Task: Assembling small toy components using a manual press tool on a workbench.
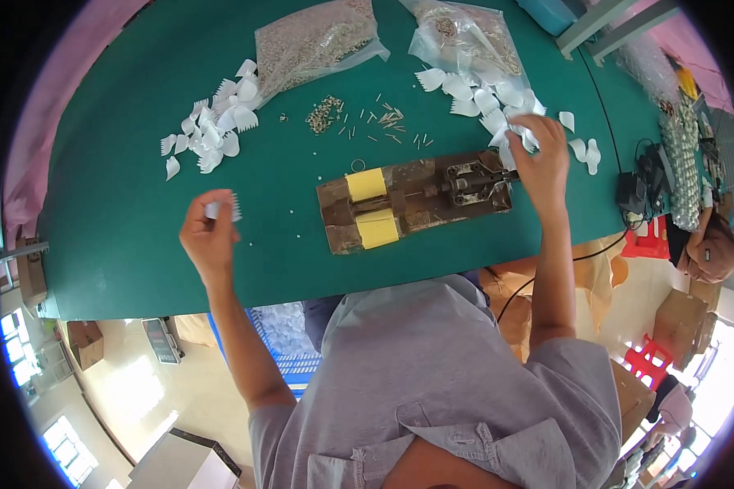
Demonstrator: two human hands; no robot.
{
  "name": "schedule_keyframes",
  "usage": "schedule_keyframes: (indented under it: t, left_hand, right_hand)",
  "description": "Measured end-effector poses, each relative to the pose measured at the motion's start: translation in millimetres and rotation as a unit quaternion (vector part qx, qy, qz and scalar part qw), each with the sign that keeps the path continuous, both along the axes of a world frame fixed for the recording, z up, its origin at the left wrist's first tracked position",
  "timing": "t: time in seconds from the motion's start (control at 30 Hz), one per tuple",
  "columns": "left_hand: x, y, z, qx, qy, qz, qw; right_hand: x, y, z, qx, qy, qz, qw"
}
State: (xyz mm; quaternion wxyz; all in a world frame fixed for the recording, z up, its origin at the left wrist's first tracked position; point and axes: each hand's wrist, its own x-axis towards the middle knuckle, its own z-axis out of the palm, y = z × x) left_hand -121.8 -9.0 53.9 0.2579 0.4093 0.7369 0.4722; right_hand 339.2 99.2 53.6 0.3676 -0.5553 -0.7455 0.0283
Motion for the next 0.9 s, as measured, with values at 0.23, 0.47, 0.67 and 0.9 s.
schedule_keyframes:
  t: [0.23,0.47,0.67,0.9]
  left_hand:
    - [98,-37,25,0.028,-0.203,-0.248,0.947]
    - [143,-28,-8,-0.043,0.018,-0.346,0.937]
    - [166,-32,-34,0.025,0.325,-0.228,0.917]
    - [161,-31,-37,0.124,0.34,-0.164,0.918]
  right_hand:
    - [33,36,-2,-0.224,-0.039,0.112,0.967]
    - [-60,9,45,-0.353,0.159,0.207,0.899]
    - [-125,-3,29,-0.136,-0.296,0.289,0.9]
    - [-147,9,27,-0.084,-0.327,0.441,0.832]
